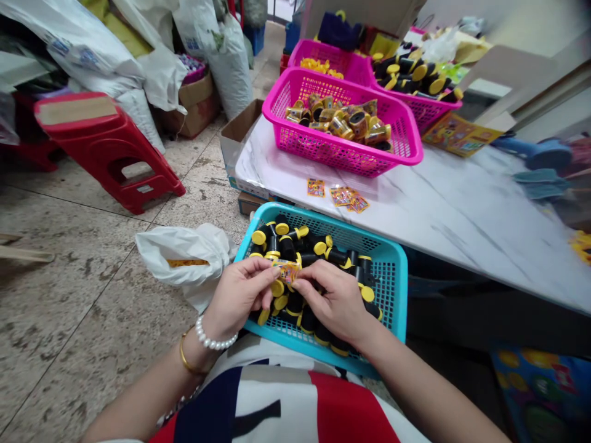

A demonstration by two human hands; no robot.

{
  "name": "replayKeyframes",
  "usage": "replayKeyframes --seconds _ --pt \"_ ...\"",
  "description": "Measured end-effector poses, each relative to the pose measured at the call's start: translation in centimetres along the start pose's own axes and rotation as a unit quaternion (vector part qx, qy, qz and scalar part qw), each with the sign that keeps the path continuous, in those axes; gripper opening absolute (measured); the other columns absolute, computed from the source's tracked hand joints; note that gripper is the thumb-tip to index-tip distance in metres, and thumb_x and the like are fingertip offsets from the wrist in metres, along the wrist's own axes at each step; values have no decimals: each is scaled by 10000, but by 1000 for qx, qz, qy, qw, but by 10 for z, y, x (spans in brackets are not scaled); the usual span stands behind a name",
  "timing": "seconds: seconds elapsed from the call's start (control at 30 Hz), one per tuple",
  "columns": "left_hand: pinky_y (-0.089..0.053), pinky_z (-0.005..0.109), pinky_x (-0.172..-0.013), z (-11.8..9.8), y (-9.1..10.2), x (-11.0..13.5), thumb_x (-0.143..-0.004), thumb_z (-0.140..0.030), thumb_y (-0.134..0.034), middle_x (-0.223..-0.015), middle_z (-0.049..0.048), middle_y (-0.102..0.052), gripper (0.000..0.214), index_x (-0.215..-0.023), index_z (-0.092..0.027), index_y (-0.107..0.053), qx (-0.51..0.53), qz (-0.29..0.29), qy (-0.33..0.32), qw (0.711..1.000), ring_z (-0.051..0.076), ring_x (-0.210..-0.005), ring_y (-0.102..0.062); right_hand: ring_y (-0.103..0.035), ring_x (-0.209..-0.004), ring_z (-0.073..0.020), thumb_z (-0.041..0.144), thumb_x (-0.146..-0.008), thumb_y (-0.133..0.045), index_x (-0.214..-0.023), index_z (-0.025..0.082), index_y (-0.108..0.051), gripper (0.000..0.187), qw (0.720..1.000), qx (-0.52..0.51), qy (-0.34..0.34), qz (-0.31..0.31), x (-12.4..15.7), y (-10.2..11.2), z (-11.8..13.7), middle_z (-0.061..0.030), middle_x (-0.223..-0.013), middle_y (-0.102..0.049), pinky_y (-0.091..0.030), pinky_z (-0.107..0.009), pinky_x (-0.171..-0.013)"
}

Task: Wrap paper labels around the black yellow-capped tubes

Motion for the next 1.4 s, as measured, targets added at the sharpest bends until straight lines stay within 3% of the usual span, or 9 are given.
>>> replayKeyframes --seconds 0.13,0.37,0.57,0.67,0.77,0.87,1.0,1.1,1.4 --pt "-135 139 -333 3 7 0 -772 -444 -672 -401 -48 -536 303 -835 -167 -564 20 3 28 999 37 -292 -355 -586 -851 -186 244 -929 -524 -955 179 -654 148 990 90 86 66 -1 -4 6 -73 -908 -671 -482 -318 -786" --pt "-165 146 -343 8 12 -2 -712 -380 -748 -616 1 -641 281 -849 -143 -690 32 11 49 998 16 -349 -418 -528 -754 -239 146 -876 -530 -1013 132 -636 174 881 368 186 233 3 -37 20 -101 -864 -616 -429 -370 -651" --pt "-189 143 -357 5 9 -6 -716 -352 -752 -771 55 -696 248 -792 -118 -719 65 22 43 997 -9 -391 -365 -569 -730 -204 94 -795 -600 -909 171 -620 138 907 301 101 277 9 -15 8 -88 -913 -606 -446 -302 -587" --pt "-201 138 -347 2 2 -9 -714 -340 -756 -762 41 -691 237 -796 -121 -719 86 31 39 995 -14 -382 -358 -604 -852 -185 162 -813 -638 -1069 222 -596 266 967 91 26 235 7 10 3 -54 -1022 -621 -503 -293 -738" --pt "-212 126 -337 0 -10 -14 -722 -315 -755 -747 23 -678 224 -841 -129 -718 111 51 35 992 -19 -372 -366 -603 -1009 -208 228 -812 -674 -1199 274 -587 399 988 -82 -60 114 5 34 -13 -46 -1110 -631 -495 -331 -873" --pt "-199 115 -323 0 -18 -20 -712 -296 -768 -712 10 -658 224 -834 -121 -699 132 60 39 989 -20 -364 -380 -635 -981 -223 257 -808 -680 -1122 254 -648 316 962 -220 -157 35 13 35 -35 -64 -1065 -663 -527 -344 -832" --pt "-188 105 -315 0 -24 -24 -709 -281 -776 -678 -5 -629 233 -830 -110 -672 140 57 38 988 -18 -363 -401 -677 -924 -200 275 -768 -738 -1051 228 -624 308 881 -408 -237 -31 22 21 -52 -65 -1021 -698 -556 -320 -826" --pt "-190 102 -317 -2 -29 -24 -730 -268 -762 -680 0 -627 230 -854 -102 -664 141 62 39 987 -17 -368 -417 -680 -910 -173 281 -761 -754 -1012 228 -618 291 864 -439 -241 -47 19 16 -48 -42 -999 -700 -558 -279 -823" --pt "-156 105 -304 -4 -38 -24 -718 -246 -763 -711 -13 -616 213 -792 -105 -624 203 78 63 974 -30 -346 -379 -664 -1037 -207 282 -787 -713 -957 219 -575 228 920 -320 -203 -97 9 22 -33 -73 -1131 -673 -540 -344 -924"
Point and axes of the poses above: each hand's wrist, its own x-axis away from the middle knuckle, its own y-axis out of the back of the hand, z = x × y, the point moved 7 cm from there along -x, towards the middle knuckle
